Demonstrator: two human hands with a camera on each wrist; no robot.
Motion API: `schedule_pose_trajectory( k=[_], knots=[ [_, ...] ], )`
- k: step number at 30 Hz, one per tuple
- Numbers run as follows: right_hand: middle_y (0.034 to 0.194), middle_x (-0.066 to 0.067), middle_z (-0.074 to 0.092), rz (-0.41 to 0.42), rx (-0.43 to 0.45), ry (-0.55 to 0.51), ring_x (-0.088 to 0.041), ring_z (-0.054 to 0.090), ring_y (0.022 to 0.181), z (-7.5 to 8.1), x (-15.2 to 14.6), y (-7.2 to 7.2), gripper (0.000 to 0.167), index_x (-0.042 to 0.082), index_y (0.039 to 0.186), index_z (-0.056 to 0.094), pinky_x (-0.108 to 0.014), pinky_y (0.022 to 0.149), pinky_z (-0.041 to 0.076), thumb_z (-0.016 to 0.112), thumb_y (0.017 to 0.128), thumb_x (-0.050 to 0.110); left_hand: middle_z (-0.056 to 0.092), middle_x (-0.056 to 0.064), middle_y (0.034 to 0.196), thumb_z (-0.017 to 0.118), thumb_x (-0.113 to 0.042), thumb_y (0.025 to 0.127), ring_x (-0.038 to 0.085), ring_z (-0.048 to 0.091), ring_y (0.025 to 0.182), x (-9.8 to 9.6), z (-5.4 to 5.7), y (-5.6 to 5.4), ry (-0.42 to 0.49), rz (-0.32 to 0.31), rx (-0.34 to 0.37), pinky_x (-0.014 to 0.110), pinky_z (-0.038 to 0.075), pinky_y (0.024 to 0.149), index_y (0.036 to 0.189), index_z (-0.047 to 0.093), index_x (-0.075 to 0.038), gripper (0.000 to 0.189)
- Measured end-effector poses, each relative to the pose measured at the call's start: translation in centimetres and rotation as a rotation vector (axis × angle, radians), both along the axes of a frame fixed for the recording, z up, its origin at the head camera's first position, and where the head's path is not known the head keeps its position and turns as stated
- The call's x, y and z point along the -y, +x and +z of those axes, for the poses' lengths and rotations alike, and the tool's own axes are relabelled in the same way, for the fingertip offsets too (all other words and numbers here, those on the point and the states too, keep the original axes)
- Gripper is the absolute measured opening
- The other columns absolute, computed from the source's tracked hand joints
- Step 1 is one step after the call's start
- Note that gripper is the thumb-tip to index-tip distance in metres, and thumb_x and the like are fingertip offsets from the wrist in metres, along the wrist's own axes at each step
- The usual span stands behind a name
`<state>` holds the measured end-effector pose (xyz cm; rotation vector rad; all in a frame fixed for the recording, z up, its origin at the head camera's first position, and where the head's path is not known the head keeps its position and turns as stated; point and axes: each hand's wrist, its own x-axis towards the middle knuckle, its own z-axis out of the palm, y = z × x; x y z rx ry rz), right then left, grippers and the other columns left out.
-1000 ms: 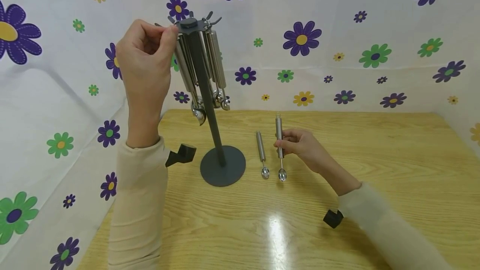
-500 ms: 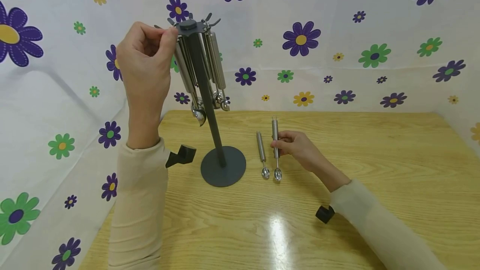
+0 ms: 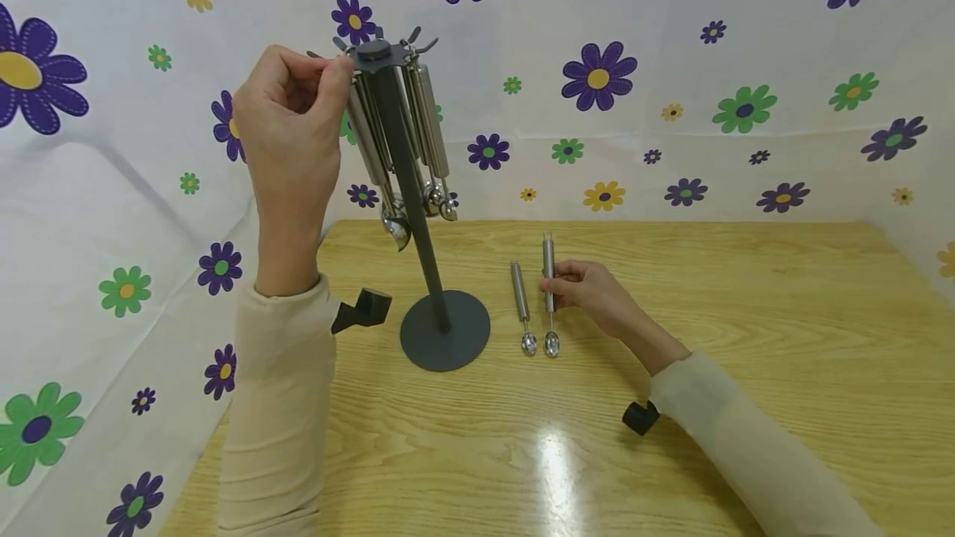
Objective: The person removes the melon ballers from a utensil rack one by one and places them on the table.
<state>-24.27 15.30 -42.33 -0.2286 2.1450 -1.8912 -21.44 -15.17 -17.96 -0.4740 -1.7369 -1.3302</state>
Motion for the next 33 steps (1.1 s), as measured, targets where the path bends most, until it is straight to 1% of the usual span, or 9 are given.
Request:
schedule_pose_trajectory(
  k=[7,15,19,21,26,28,33],
  knots=[
    [0.112,-0.02,0.068,-0.004,0.0,0.032,-0.017,0.065,0.088,-0.8,-0.1,-0.4,0.034,-0.014,0.125,0.06,-0.037,0.088,0.057,0.064,0.104,0.012,0.062,-0.011,0.081,0.07,-0.016,0.1,0.013,0.054,0.07,0.0,0.0,-0.1,0.006,0.003,0.003,0.023,0.044,0.065,0.097,0.072,-0.004,0.012],
    [0.113,-0.019,0.069,-0.009,-0.001,0.104,-0.016,0.065,0.093,-1.4,0.0,-0.8,0.037,-0.01,0.131,0.062,-0.033,0.087,0.057,0.064,0.104,0.015,0.062,-0.011,0.081,0.07,-0.015,0.1,0.013,0.053,0.069,0.1,-0.1,-0.2,0.002,-0.007,-0.009,0.023,0.043,0.063,0.096,0.072,-0.006,0.01],
    [0.117,-0.021,0.069,-0.015,0.01,0.107,-0.015,0.066,0.094,-1.7,0.0,-0.9,0.039,-0.009,0.134,0.061,-0.031,0.087,0.057,0.064,0.104,0.016,0.062,-0.011,0.081,0.07,-0.015,0.099,0.013,0.053,0.069,0.1,-0.1,-0.2,0.005,-0.006,-0.01,0.023,0.044,0.064,0.096,0.072,-0.007,0.009],
    [0.117,-0.02,0.069,-0.017,0.009,0.106,-0.014,0.066,0.092,-1.9,0.0,-0.9,0.039,-0.009,0.135,0.061,-0.029,0.084,0.057,0.064,0.104,0.016,0.062,-0.011,0.081,0.07,-0.015,0.1,0.013,0.053,0.069,0.2,-0.1,-0.2,0.0,-0.005,-0.013,0.023,0.044,0.064,0.097,0.072,-0.006,0.009],
    [0.1,-0.013,0.069,-0.033,-0.012,0.098,-0.015,0.061,0.079,-2.3,0.1,-0.9,0.036,-0.009,0.132,0.062,-0.025,0.07,0.055,0.064,0.104,0.015,0.062,-0.011,0.082,0.07,-0.016,0.1,0.012,0.053,0.069,0.2,-0.2,-0.2,-0.013,-0.001,-0.02,0.023,0.044,0.064,0.098,0.072,-0.005,0.011],
    [0.097,-0.013,0.069,-0.036,-0.018,0.089,-0.016,0.061,0.076,-2.4,0.2,-0.9,0.036,-0.011,0.131,0.062,-0.024,0.067,0.055,0.064,0.104,0.013,0.062,-0.011,0.082,0.07,-0.016,0.1,0.012,0.053,0.069,0.2,-0.2,-0.2,-0.015,0.002,-0.021,0.023,0.044,0.063,0.098,0.072,-0.005,0.012],
    [0.101,-0.018,0.071,-0.045,-0.02,0.074,-0.014,0.064,0.073,-2.7,0.4,-1.0,0.038,-0.013,0.133,0.06,-0.023,0.065,0.056,0.063,0.104,0.011,0.062,-0.011,0.082,0.069,-0.016,0.1,0.013,0.053,0.069,0.2,-0.2,-0.2,-0.016,0.008,-0.02,0.023,0.043,0.063,0.098,0.071,-0.005,0.012]
  ],
)
